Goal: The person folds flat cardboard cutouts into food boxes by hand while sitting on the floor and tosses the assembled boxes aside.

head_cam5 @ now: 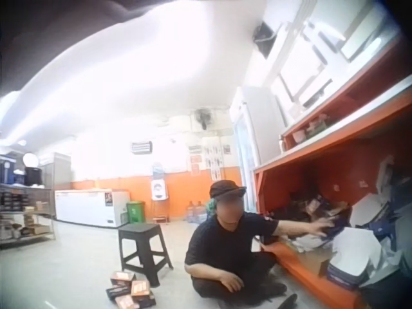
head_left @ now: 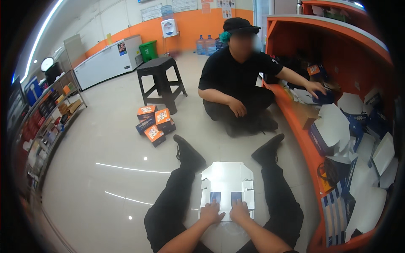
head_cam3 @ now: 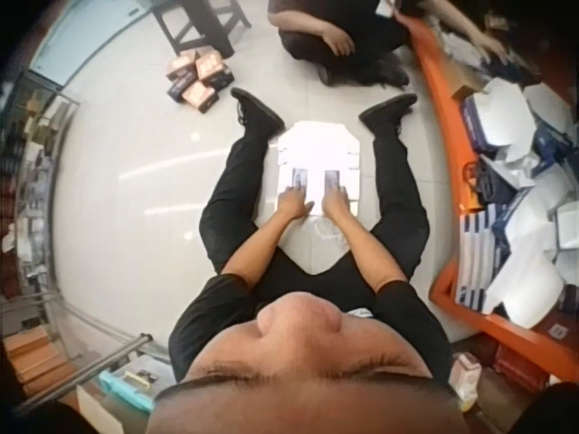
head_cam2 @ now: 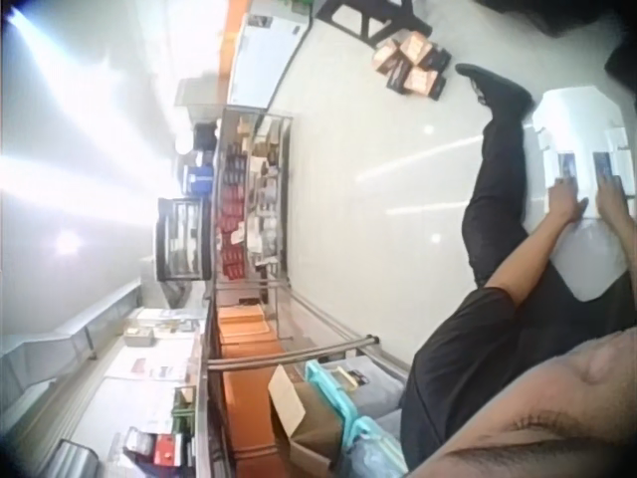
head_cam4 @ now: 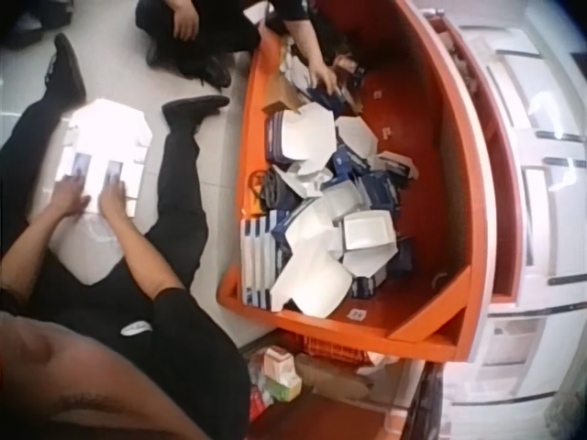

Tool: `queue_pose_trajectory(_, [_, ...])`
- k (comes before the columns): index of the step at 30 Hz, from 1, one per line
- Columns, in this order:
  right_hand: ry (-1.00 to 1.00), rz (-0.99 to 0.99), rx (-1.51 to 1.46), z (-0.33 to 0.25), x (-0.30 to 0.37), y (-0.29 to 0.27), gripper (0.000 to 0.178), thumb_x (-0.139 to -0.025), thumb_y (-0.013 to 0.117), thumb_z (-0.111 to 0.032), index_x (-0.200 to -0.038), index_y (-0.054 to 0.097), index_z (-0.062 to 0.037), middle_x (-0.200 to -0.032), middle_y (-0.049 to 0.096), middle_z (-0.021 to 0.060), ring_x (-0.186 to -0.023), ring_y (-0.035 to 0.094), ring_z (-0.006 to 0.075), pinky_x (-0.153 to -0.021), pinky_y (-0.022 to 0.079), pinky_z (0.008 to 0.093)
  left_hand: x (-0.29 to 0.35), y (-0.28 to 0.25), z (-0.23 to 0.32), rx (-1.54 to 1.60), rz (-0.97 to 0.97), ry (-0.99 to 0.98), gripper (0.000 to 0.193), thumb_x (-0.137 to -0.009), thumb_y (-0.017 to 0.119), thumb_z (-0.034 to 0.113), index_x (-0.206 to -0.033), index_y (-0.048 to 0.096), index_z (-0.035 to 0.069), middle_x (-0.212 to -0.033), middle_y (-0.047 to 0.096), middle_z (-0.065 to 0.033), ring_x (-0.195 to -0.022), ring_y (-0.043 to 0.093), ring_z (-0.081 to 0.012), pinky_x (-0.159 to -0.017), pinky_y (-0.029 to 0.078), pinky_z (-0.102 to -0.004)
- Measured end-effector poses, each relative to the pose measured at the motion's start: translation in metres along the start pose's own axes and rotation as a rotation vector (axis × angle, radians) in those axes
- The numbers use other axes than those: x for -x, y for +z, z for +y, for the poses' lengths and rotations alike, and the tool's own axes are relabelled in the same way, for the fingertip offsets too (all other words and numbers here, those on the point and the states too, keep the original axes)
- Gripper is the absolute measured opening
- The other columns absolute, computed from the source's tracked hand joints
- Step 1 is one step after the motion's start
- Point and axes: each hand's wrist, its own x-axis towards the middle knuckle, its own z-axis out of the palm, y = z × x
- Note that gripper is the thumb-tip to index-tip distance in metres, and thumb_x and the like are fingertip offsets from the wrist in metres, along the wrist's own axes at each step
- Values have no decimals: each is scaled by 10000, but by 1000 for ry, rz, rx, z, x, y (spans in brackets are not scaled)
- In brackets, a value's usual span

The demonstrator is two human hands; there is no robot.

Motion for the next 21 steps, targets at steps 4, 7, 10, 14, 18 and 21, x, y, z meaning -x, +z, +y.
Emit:
queue_pose_trajectory(4, [197,12,-334,-3,-1,-19,310,-912,524,-134,-1143,639,36,-1114,665,278,-1037,634,434,-936,511,500,-3,3,-14,380,174,-48,626,-928,589,538,-1266,641,14,-1470,512,-202,-1239,563,-363,-1015,480,-480])
queue_pose_trajectory(7, [325,187,-431,-11,8,-78,296,-923,498,-108,-1130,661,27,-1084,688,278,-1009,644,441,-945,498,499,11,-23,3,149,512,-78,564,-946,608,501,-1218,667,11,-1354,603,-183,-1117,637,-328,-968,509,-435])
queue_pose_trajectory(10, [-47,378,-425,-22,30,-114,306,-944,477,-107,-1151,654,30,-1062,691,268,-1041,631,432,-1012,457,492,29,-58,17,842,439,-35,525,-943,658,462,-1190,671,-2,-1269,650,-150,-1010,679,-297,-910,531,-400])
queue_pose_trajectory(14, [-426,190,-575,-35,50,-131,300,-961,550,-150,-1208,652,-14,-1153,667,249,-1065,618,424,-1062,429,462,41,-62,23,1594,100,42,455,-973,686,377,-1188,652,-23,-1098,693,-98,-971,680,-180,-846,549,-309])
queue_pose_trajectory(18, [-540,189,-653,-48,60,-160,421,-897,719,-138,-1287,628,-9,-1366,597,216,-1260,591,358,-1002,504,372,49,-73,10,1698,155,104,350,-1039,598,274,-1223,635,-22,-1149,675,-71,-984,665,-138,-857,577,-279])
queue_pose_trajectory(21, [-463,151,-830,-46,62,-162,672,-837,795,-152,-1431,508,-23,-1528,420,243,-1366,511,357,-969,541,420,47,-85,1,1850,188,-13,328,-1055,564,254,-1244,626,-6,-1178,670,-65,-1032,661,-161,-893,590,-322])
